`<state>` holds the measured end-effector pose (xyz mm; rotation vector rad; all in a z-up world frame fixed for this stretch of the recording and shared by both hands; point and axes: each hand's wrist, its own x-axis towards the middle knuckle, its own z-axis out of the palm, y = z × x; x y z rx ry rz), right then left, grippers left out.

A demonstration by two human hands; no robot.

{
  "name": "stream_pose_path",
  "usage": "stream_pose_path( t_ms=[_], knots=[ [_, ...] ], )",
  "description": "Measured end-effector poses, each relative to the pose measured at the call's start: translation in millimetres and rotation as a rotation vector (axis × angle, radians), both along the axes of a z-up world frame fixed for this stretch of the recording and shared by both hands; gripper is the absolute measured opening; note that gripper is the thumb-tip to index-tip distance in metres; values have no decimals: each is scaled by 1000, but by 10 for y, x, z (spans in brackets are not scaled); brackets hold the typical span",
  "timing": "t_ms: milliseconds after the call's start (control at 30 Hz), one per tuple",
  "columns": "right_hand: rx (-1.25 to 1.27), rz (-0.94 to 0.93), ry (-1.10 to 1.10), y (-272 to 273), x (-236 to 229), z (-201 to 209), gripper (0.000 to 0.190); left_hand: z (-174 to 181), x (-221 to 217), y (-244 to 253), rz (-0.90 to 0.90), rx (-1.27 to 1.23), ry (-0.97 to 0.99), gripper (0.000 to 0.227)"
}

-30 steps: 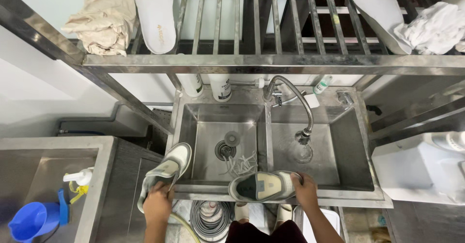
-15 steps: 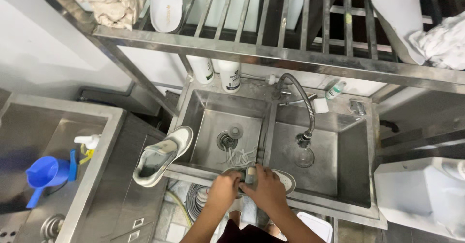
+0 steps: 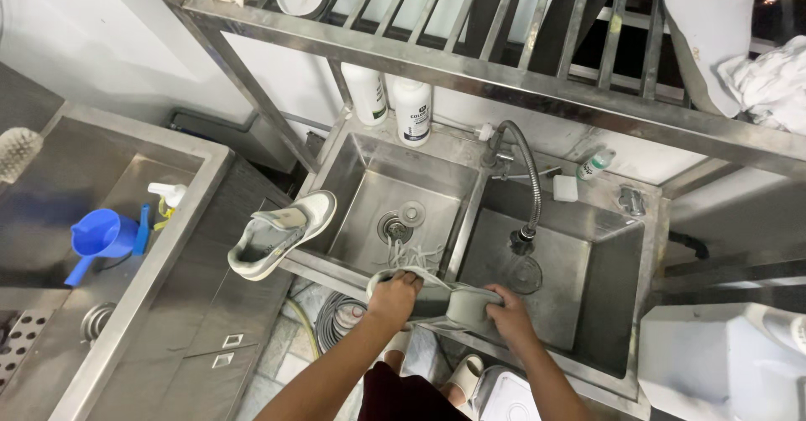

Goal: The person removes the laces and insoles from a pair of white sneakers. They then wash their hands with soap and water. Finally, they rinse the insoles and the sneakers under running water in a sink.

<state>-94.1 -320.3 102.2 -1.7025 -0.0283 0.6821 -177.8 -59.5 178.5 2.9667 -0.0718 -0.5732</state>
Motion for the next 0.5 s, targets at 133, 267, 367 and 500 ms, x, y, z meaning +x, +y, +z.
stream_pose_path(
  t_ms=[133, 267, 367, 500],
  knots=[
    [0, 1, 25, -52, -22, -125, 28, -214, -5, -27, 8, 79, -174, 32],
    [80, 39, 33, -119, 26, -326, 29, -278, -131, -82, 35, 112, -133, 39],
    [106, 77, -2, -191, 57, -502, 29, -202, -238, -145, 47, 127, -178, 51],
    [68, 37, 123, -162, 146, -650, 31, -73, -133, -167, 71, 161, -59, 52]
  ],
)
